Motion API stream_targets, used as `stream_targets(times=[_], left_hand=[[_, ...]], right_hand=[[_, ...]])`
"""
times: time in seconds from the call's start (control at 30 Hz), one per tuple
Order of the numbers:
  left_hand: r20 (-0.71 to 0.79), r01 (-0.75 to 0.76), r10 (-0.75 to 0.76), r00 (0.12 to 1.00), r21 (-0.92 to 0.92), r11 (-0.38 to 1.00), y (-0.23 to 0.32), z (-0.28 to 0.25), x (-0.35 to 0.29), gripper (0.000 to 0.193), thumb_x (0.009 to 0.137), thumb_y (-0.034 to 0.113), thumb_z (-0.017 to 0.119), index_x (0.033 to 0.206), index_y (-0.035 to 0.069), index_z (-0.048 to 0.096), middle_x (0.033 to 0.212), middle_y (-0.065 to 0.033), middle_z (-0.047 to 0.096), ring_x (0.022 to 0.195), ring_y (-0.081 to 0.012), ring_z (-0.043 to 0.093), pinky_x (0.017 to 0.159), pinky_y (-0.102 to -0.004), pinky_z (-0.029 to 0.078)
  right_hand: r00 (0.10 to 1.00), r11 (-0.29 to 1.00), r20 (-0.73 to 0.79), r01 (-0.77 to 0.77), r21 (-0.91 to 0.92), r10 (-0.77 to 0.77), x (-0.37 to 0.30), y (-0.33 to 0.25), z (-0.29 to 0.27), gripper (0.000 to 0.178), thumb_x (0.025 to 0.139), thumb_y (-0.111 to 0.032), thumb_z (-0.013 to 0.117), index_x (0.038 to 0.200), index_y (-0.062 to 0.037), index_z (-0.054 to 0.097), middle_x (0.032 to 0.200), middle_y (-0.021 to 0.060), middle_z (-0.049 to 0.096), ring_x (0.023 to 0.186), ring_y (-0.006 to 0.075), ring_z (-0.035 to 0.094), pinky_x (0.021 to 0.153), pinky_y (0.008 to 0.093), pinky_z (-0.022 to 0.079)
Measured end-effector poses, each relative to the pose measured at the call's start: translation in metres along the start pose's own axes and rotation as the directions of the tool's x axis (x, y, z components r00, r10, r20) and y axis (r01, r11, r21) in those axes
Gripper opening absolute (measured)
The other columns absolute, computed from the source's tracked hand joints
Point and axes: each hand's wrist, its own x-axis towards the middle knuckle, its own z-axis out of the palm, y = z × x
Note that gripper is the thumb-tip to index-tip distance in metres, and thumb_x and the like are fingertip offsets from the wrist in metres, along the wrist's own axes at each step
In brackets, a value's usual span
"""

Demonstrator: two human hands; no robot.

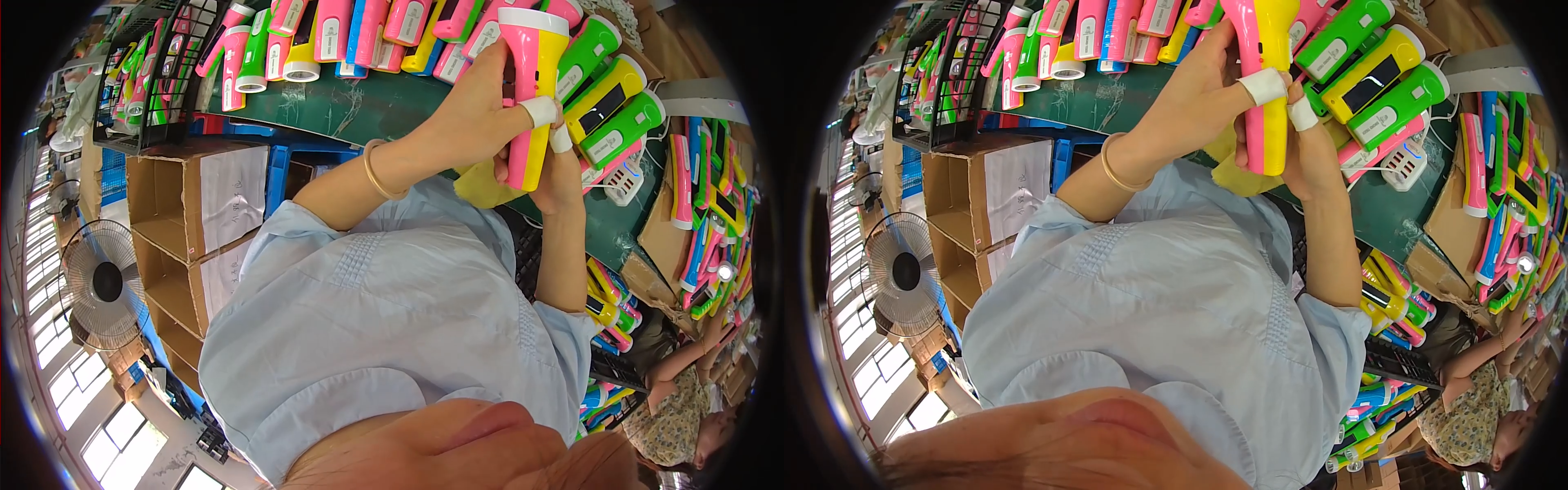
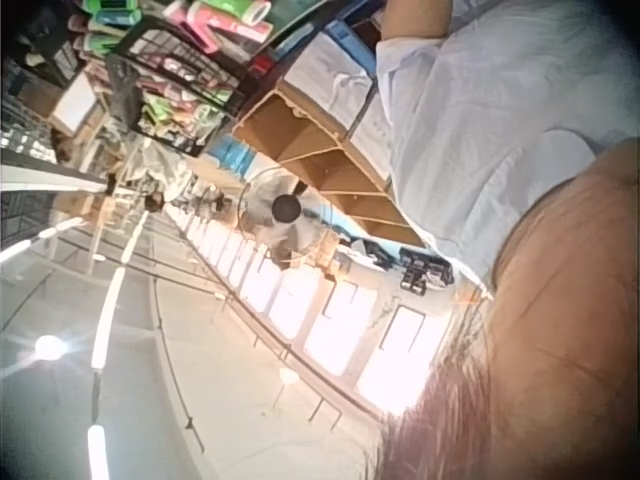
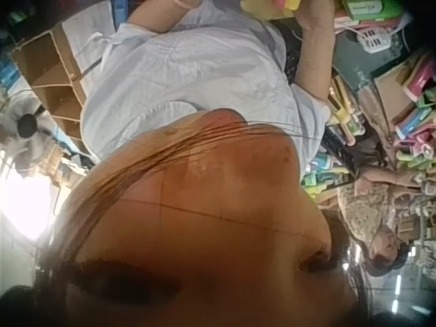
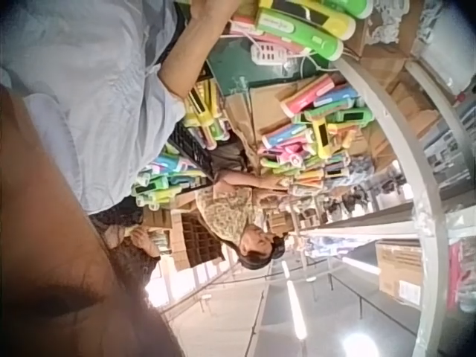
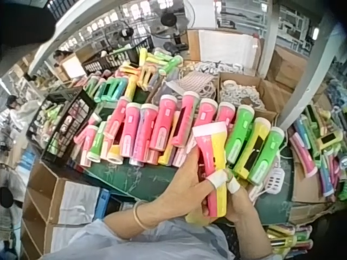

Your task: Testing various flashlights by turning them on and inspecting them at a production line station.

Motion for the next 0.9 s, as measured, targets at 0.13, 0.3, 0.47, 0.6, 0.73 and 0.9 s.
stream_targets(times=[0.13,0.3,0.47,0.6,0.73,0.9], left_hand=[[-0.083,-0.014,0.015,0.996,0.007,1.000,-0.007,-0.002,0.000,0.043,0.082,0.019,0.062,0.114,-0.001,0.042,0.100,-0.0084,0.054,0.092,-0.0143,0.055,0.078,-0.0276,0.047],[-0.338,-0.113,-0.015,0.941,-0.355,0.928,-0.005,-0.046,-0.002,0.027,0.085,0.018,0.057,0.105,0.002,0.048,0.086,-0.0091,0.058,0.073,-0.0190,0.061,0.067,-0.0322,0.051],[-0.684,0.596,0.660,0.312,0.681,0.424,0.069,-0.210,-0.111,0.048,0.071,0.026,0.072,0.102,-0.001,0.048,0.095,-0.0198,0.060,0.084,-0.0280,0.062,0.071,-0.0386,0.050],[-0.840,0.989,0.522,0.148,0.113,-0.098,0.043,-0.338,-0.218,0.054,0.074,0.032,0.067,0.115,0.004,0.046,0.113,-0.0239,0.052,0.104,-0.0436,0.050,0.083,-0.0493,0.045],[-0.731,0.916,0.578,0.364,0.394,-0.078,0.036,-0.360,-0.198,0.054,0.074,0.034,0.065,0.112,-0.001,0.050,0.110,-0.0247,0.055,0.105,-0.0378,0.052,0.085,-0.0448,0.045],[-0.529,0.349,0.397,0.750,0.826,0.442,0.023,-0.366,0.005,0.035,0.076,0.015,0.059,0.107,0.000,0.056,0.094,-0.0190,0.062,0.088,-0.0297,0.060,0.077,-0.0342,0.048]], right_hand=[[0.985,0.992,-0.173,0.002,-0.124,-0.023,0.004,0.005,0.005,0.051,0.090,-0.049,0.044,0.105,-0.0011,0.051,0.079,0.0116,0.060,0.064,0.0202,0.061,0.059,0.0300,0.050],[0.907,0.527,-0.023,0.224,-0.820,-0.421,0.001,0.020,0.016,0.047,0.085,-0.019,0.060,0.124,0.0016,0.044,0.106,0.0141,0.056,0.094,0.0200,0.058,0.082,0.0295,0.045],[0.917,0.569,-0.157,0.088,-0.818,-0.368,-0.016,0.005,0.010,0.034,0.089,-0.016,0.054,0.119,0.0000,0.051,0.091,0.0072,0.058,0.075,0.0111,0.057,0.063,0.0209,0.043],[0.919,0.576,-0.199,0.037,-0.816,-0.340,-0.014,0.003,-0.002,0.030,0.090,-0.016,0.052,0.117,-0.0014,0.054,0.089,0.0045,0.057,0.068,0.0077,0.055,0.050,0.0166,0.035],[0.927,0.593,-0.214,0.012,-0.805,-0.309,-0.008,0.006,-0.013,0.027,0.090,-0.014,0.052,0.113,-0.0010,0.057,0.082,0.0001,0.054,0.060,0.0027,0.043,0.049,0.0162,0.031],[0.903,0.618,-0.302,-0.053,-0.785,-0.306,-0.003,0.007,-0.018,0.022,0.089,-0.016,0.054,0.106,-0.0033,0.062,0.080,-0.0020,0.057,0.056,0.0018,0.039,0.048,0.0166,0.030]])
